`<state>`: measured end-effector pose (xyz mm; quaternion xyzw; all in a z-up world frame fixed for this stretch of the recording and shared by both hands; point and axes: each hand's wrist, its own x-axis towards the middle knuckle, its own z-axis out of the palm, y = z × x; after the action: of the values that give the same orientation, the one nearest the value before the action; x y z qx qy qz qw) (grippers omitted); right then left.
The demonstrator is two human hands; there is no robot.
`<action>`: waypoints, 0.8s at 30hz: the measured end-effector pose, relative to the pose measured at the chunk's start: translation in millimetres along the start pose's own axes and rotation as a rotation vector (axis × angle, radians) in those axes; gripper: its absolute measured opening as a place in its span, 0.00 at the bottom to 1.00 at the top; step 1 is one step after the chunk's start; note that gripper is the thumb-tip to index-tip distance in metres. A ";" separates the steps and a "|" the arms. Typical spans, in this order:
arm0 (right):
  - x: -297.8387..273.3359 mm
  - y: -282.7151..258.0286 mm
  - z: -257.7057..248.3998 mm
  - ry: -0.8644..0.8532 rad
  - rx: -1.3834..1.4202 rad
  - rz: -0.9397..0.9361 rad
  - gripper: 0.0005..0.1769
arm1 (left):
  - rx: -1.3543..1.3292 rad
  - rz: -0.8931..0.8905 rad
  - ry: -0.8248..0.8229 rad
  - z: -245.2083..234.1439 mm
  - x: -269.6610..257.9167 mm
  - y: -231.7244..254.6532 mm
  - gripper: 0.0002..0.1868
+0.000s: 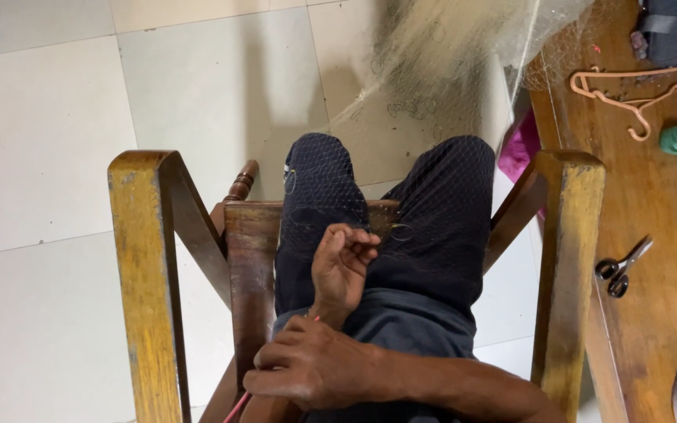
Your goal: Repairing a fine-mesh fishing net using a plastic shuttle and scissors while sitting in a chair.
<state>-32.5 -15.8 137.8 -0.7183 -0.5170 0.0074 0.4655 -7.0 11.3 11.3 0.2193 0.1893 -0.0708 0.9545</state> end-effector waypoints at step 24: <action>26.3 1.4 -20.0 0.001 0.215 0.088 0.09 | -0.177 0.080 -0.054 -4.1 31.7 8.5 0.13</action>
<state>-9.4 -9.3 160.5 -0.6862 -0.4810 0.0829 0.5393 22.6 19.1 -1.2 0.1395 0.1603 -0.0217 0.9769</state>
